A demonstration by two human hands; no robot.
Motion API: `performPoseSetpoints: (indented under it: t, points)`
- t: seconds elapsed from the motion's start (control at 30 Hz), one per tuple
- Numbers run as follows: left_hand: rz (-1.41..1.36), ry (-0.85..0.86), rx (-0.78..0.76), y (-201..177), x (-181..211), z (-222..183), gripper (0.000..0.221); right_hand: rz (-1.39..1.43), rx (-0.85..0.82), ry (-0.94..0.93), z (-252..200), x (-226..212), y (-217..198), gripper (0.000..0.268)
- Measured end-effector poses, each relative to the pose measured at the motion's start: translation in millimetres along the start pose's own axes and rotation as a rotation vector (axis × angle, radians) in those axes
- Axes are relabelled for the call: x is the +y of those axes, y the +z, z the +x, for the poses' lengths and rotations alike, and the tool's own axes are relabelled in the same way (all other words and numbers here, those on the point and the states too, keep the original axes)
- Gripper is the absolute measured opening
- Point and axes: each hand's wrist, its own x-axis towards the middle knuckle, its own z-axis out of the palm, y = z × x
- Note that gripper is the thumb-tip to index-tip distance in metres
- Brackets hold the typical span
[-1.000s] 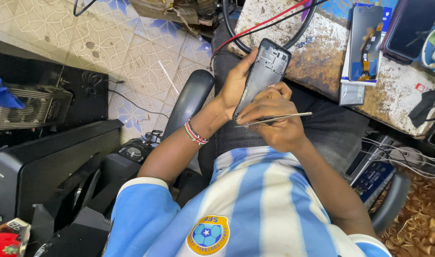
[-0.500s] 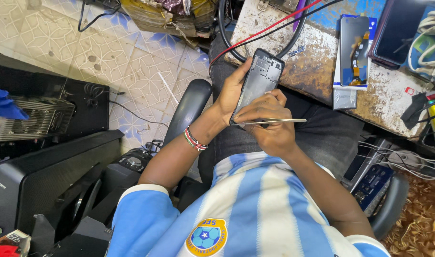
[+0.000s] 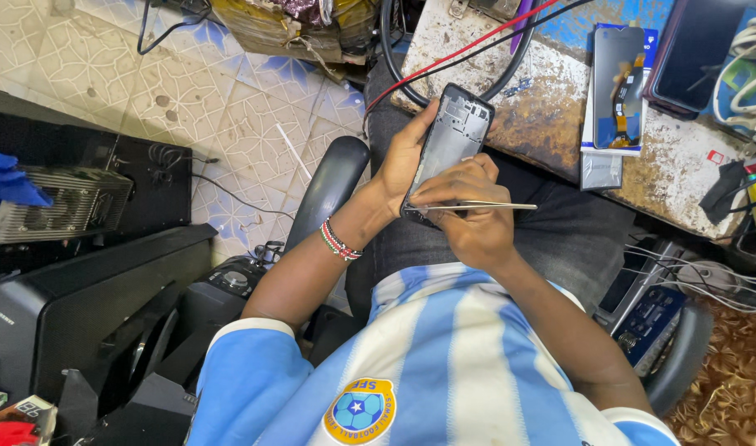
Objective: The person disassembles a phone by removing a battery and several internal components, then uses a thin tool to pry and separate a screen panel from the internal chassis.
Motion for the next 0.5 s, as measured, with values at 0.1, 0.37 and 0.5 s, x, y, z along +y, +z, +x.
performPoseSetpoints:
  t: [0.1, 0.37, 0.5]
  points:
    - [0.002, -0.008, 0.007, 0, 1, 1, 0.047, 0.014, -0.021, 0.015, 0, -3, 1, 0.010]
    - [0.017, 0.003, 0.029, -13, 2, 10, 0.049, 0.025, -0.015, -0.010, 3, -4, -2, 0.007]
    - [0.038, 0.013, 0.045, -31, -6, 25, 0.050, 0.075, -0.057, -0.033, -1, 8, 0, 0.006]
